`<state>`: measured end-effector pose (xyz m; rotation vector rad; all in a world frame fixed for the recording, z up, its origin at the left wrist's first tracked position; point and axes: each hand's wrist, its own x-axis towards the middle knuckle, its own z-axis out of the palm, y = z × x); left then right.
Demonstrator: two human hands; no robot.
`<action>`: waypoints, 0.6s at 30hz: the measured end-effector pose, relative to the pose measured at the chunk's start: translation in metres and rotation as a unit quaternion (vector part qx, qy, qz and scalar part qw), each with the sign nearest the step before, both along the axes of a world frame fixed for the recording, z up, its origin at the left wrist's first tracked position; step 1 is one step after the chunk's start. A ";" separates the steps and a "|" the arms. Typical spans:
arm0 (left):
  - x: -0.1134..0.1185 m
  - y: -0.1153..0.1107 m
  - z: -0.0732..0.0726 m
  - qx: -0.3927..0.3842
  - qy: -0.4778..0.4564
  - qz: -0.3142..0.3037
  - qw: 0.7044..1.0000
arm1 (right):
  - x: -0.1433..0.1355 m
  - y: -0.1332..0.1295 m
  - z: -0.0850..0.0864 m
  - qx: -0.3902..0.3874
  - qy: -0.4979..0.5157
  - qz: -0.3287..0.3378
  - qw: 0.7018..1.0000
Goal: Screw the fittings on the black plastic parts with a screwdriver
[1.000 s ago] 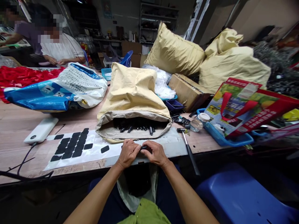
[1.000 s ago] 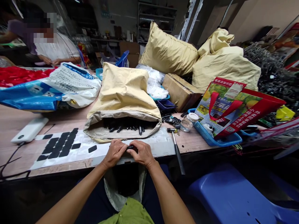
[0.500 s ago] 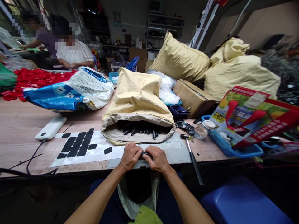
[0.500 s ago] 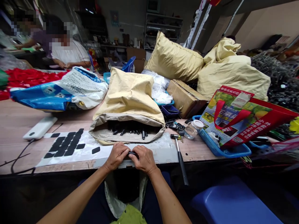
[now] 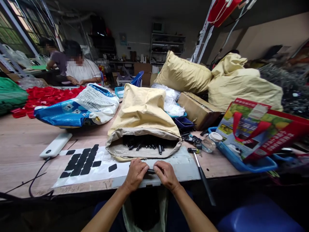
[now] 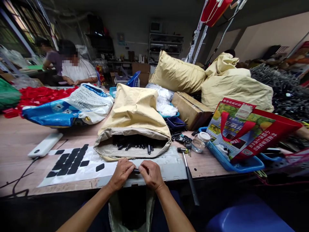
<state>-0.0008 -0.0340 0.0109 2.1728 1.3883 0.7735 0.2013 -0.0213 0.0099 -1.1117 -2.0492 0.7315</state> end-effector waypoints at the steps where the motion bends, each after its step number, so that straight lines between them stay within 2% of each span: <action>1: 0.000 -0.009 0.004 0.007 -0.010 -0.004 1.000 | 0.002 0.001 0.002 -0.023 0.045 -0.011 0.999; 4: 0.005 -0.046 0.006 0.018 -0.029 -0.073 0.997 | 0.005 0.004 0.003 -0.067 0.120 -0.038 0.990; 5: 0.007 -0.060 0.001 0.012 -0.030 -0.105 0.994 | 0.006 0.005 0.003 -0.073 0.125 -0.040 0.989; 7: 0.012 -0.087 -0.018 -0.025 -0.021 -0.139 0.990 | 0.006 0.006 0.002 -0.077 0.125 -0.038 0.988; 8: 0.015 -0.099 -0.031 -0.058 -0.008 -0.131 0.990 | 0.006 0.006 0.002 -0.077 0.122 -0.039 0.989; 10: 0.020 -0.117 -0.057 -0.130 0.023 -0.076 0.988 | 0.005 0.006 0.002 -0.077 0.118 -0.041 0.989; 12: 0.023 -0.127 -0.073 -0.181 0.044 -0.020 0.982 | 0.004 0.005 0.003 -0.073 0.114 -0.044 0.990; 13: 0.023 -0.129 -0.075 -0.193 0.048 -0.013 0.980 | 0.003 0.004 0.003 -0.071 0.112 -0.044 0.990; 15: 0.024 -0.125 -0.062 -0.174 0.043 -0.033 0.983 | 0.002 0.004 0.003 -0.067 0.107 -0.044 0.991; 17: 0.022 -0.105 -0.035 -0.106 0.021 -0.043 0.993 | 0.001 0.004 0.003 -0.064 0.101 -0.043 0.992; 18: 0.020 -0.089 -0.021 -0.060 0.002 -0.014 0.998 | 0.000 0.004 0.002 -0.063 0.098 -0.042 0.992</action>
